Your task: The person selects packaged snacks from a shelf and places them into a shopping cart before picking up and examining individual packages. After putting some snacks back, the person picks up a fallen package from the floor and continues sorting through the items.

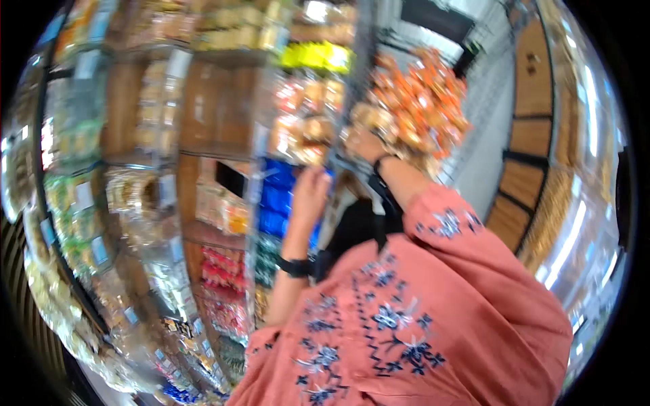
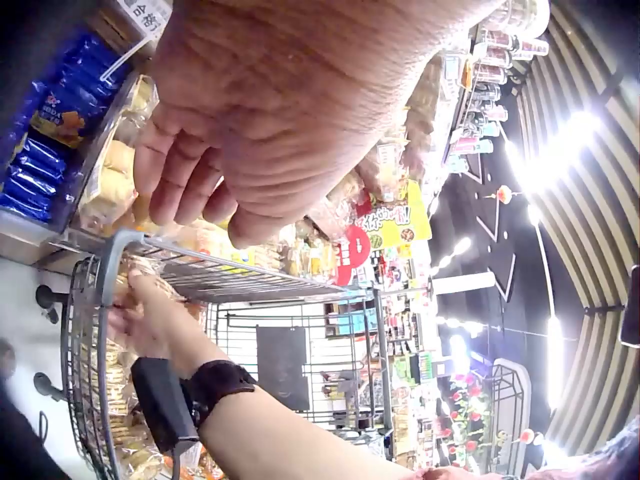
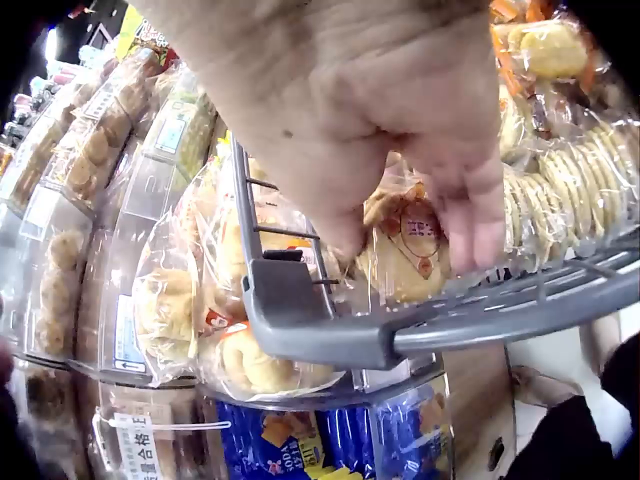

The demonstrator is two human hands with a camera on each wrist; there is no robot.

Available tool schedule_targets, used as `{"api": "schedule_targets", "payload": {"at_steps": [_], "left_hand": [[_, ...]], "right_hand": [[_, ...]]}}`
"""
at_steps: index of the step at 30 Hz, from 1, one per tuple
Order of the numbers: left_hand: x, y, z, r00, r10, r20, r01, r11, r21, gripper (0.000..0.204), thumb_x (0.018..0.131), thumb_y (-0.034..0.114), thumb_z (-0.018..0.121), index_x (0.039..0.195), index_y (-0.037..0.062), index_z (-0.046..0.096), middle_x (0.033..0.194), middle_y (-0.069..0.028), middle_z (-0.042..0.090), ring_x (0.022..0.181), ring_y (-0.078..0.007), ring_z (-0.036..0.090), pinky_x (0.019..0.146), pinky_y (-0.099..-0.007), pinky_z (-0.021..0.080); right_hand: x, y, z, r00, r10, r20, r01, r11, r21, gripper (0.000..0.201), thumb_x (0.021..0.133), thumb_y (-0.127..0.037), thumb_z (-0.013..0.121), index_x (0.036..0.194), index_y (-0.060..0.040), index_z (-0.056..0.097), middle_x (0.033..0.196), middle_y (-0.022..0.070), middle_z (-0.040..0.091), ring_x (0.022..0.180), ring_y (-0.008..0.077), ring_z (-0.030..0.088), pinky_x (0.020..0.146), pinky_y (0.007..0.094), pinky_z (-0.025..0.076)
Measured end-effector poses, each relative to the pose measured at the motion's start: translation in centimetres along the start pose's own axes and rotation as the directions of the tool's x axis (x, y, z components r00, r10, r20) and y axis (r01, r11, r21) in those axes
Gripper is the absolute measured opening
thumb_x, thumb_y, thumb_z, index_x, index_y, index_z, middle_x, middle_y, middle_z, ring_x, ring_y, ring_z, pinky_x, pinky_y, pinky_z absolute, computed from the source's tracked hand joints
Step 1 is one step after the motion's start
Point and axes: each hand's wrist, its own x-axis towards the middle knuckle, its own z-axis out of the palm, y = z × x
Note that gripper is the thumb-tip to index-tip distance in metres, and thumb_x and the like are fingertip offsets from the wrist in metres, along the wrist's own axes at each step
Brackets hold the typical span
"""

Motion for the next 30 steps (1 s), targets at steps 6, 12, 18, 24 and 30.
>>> {"api": "schedule_targets", "payload": {"at_steps": [6, 12, 18, 24, 30], "left_hand": [[0.8, 1.6, -1.6, 0.987, -0.141, 0.073, 0.15, 0.979, -0.139, 0.033, 0.099, 0.021, 0.063, 0.123, -0.0014, 0.063, 0.106, -0.0095, 0.07, 0.096, -0.0154, 0.065, 0.086, -0.0302, 0.052], [4.2, -0.4, -1.2, 0.981, -0.074, 0.176, 0.113, 0.97, -0.217, 0.033, 0.101, 0.026, 0.06, 0.124, 0.0025, 0.063, 0.092, -0.0017, 0.067, 0.077, -0.0088, 0.058, 0.069, -0.024, 0.049], [7.5, 3.3, 0.0, 0.936, 0.206, 0.286, -0.114, 0.945, -0.308, 0.056, 0.092, 0.017, 0.068, 0.143, 0.0041, 0.048, 0.132, -0.0119, 0.057, 0.121, -0.0226, 0.055, 0.105, -0.0356, 0.043], [8.2, 5.7, 1.0, 0.784, 0.555, 0.278, -0.563, 0.824, -0.061, 0.06, 0.088, 0.016, 0.071, 0.143, 0.0048, 0.049, 0.137, -0.0148, 0.055, 0.126, -0.0262, 0.054, 0.108, -0.0356, 0.042], [8.8, 4.3, 1.4, 0.885, 0.098, 0.455, 0.203, 0.799, -0.566, 0.037, 0.1, 0.024, 0.062, 0.13, 0.0034, 0.058, 0.114, -0.005, 0.068, 0.099, -0.0148, 0.066, 0.083, -0.0291, 0.054]], "right_hand": [[-3.5, -4.1, -2.5, 0.833, 0.552, -0.019, -0.488, 0.751, 0.445, 0.043, 0.085, -0.029, 0.068, 0.117, -0.0039, 0.053, 0.089, 0.0161, 0.065, 0.071, 0.0312, 0.069, 0.054, 0.0451, 0.057], [-8.2, -7.4, -6.5, 0.869, 0.495, -0.006, -0.313, 0.558, 0.769, 0.021, 0.092, -0.022, 0.06, 0.11, -0.0108, 0.055, 0.087, 0.0078, 0.063, 0.065, 0.0153, 0.064, 0.053, 0.0335, 0.056], [-11.4, -9.7, -11.8, 0.936, 0.335, 0.104, -0.25, 0.43, 0.867, 0.025, 0.098, -0.024, 0.061, 0.111, -0.0057, 0.05, 0.095, 0.0129, 0.064, 0.086, 0.0264, 0.07, 0.074, 0.0394, 0.062], [-13.4, -13.3, -13.4, 0.951, 0.223, 0.215, -0.289, 0.391, 0.874, 0.032, 0.1, -0.03, 0.058, 0.116, -0.0032, 0.054, 0.099, 0.0139, 0.069, 0.083, 0.0226, 0.071, 0.071, 0.0362, 0.06], [-13.5, -13.9, -13.2, 0.95, 0.221, 0.218, -0.29, 0.378, 0.879, 0.041, 0.106, -0.037, 0.047, 0.126, -0.0015, 0.054, 0.1, 0.0109, 0.07, 0.081, 0.0177, 0.069, 0.071, 0.0315, 0.058]]}}
